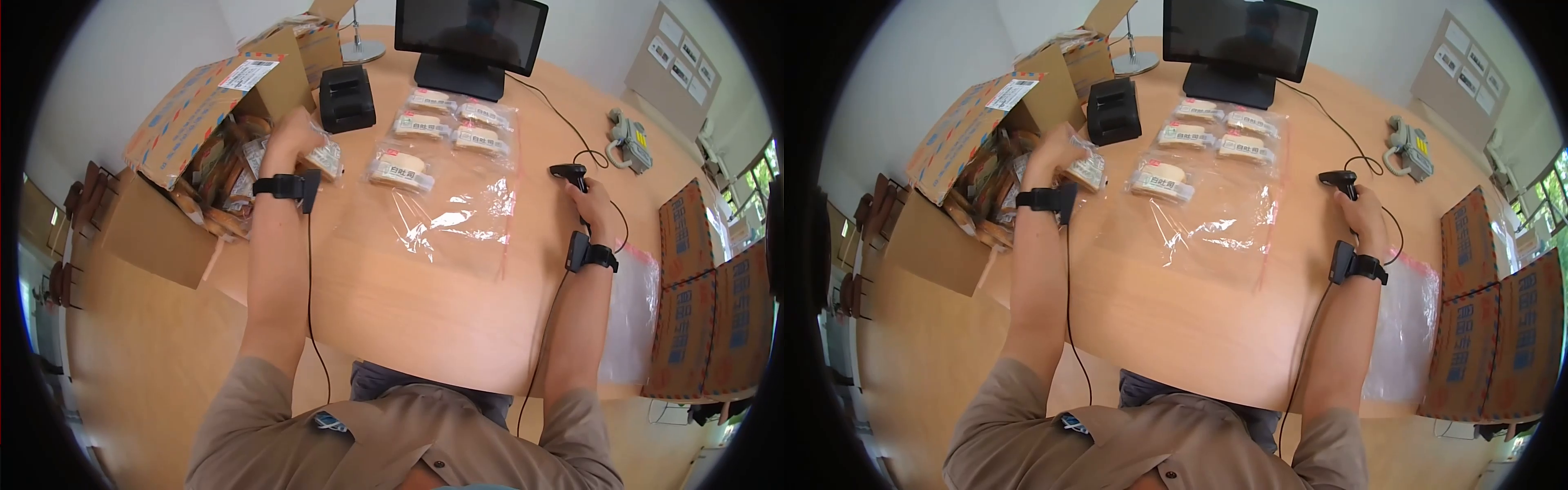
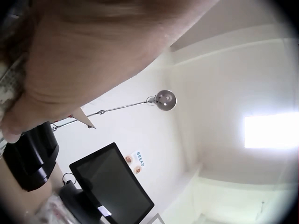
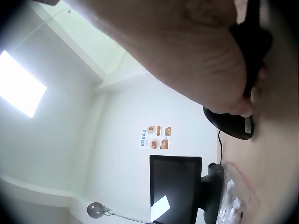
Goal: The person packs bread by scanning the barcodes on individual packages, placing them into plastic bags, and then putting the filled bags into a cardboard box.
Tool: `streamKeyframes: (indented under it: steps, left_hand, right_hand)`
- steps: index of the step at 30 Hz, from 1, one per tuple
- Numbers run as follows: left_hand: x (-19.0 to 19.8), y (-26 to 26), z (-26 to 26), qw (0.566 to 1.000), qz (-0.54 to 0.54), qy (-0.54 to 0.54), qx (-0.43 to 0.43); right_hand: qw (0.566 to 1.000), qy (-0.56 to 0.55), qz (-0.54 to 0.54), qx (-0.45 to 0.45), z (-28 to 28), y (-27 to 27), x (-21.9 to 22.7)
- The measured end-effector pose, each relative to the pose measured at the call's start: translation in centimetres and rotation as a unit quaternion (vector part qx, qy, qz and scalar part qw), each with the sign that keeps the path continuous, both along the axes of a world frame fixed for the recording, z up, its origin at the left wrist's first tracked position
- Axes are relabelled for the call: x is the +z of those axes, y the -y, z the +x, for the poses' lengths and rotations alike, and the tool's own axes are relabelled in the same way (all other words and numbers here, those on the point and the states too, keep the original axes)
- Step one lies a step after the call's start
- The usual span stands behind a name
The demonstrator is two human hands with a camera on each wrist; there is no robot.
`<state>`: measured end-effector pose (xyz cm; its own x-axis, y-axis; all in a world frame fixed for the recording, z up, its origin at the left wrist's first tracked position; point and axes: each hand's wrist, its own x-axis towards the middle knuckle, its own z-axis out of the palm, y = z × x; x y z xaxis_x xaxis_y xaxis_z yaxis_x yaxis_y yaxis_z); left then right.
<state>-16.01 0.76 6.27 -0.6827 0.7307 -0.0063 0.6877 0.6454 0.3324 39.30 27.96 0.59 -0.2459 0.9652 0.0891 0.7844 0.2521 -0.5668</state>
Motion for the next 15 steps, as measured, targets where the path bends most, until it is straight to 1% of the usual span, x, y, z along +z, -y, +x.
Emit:
streamKeyframes:
  steps: [1,2,3,4,5,6,7,8,9,10,11,12,13,14,15]
  left_hand:
    - [0.2,0.4,-0.2,1.000,-0.002,-0.002,-0.003]
    - [0.5,1.1,0.2,0.988,0.120,0.048,-0.081]
    - [0.9,1.4,0.7,0.953,0.239,0.099,-0.157]
    - [1.6,1.3,2.0,0.952,0.238,0.099,-0.162]
    - [2.5,0.8,3.9,0.910,0.269,0.250,-0.190]
    - [2.8,0.1,5.9,0.844,0.293,0.396,-0.213]
    - [2.4,-0.8,7.7,0.827,0.287,0.423,-0.236]
    - [1.9,-1.9,9.9,0.808,0.281,0.449,-0.259]
    - [1.9,-2.4,12.6,0.787,0.249,0.498,-0.265]
    - [-1.1,-4.5,12.5,0.811,0.227,0.458,-0.284]
    - [-1.8,-5.4,14.2,0.847,0.190,0.407,-0.284]
    - [-3.1,-6.2,15.2,0.843,0.166,0.415,-0.298]
    - [-3.8,-6.7,15.9,0.842,0.167,0.416,-0.300]
    - [-4.3,-7.1,16.6,0.863,0.178,0.365,-0.300]
    - [-4.8,-7.3,17.0,0.882,0.188,0.313,-0.299]
  right_hand:
    - [1.000,-0.002,-0.002,-0.003,0.0,0.0,-0.1]
    - [1.000,-0.021,-0.015,-0.004,-0.1,-0.1,-0.1]
    - [0.999,-0.039,-0.028,-0.005,0.1,-0.1,0.0]
    - [0.999,-0.041,-0.028,-0.010,0.3,-0.4,0.1]
    - [0.994,-0.090,-0.069,-0.006,0.6,-0.6,0.2]
    - [0.984,-0.138,-0.110,-0.001,0.9,-0.7,0.3]
    - [0.984,-0.139,-0.109,-0.003,1.1,-0.4,0.7]
    - [0.975,-0.192,-0.115,-0.006,0.9,0.3,1.7]
    - [0.962,-0.245,-0.119,-0.008,0.6,1.1,2.8]
    - [0.959,-0.256,-0.117,-0.019,0.2,2.0,4.2]
    - [0.960,-0.256,-0.113,-0.019,-0.1,2.7,5.3]
    - [0.954,-0.282,-0.106,-0.006,-0.3,3.3,6.3]
    - [0.946,-0.307,-0.098,0.008,-0.6,3.8,6.9]
    - [0.935,-0.341,-0.097,0.028,-1.0,4.2,7.3]
    - [0.935,-0.340,-0.097,0.026,-1.5,4.6,7.7]
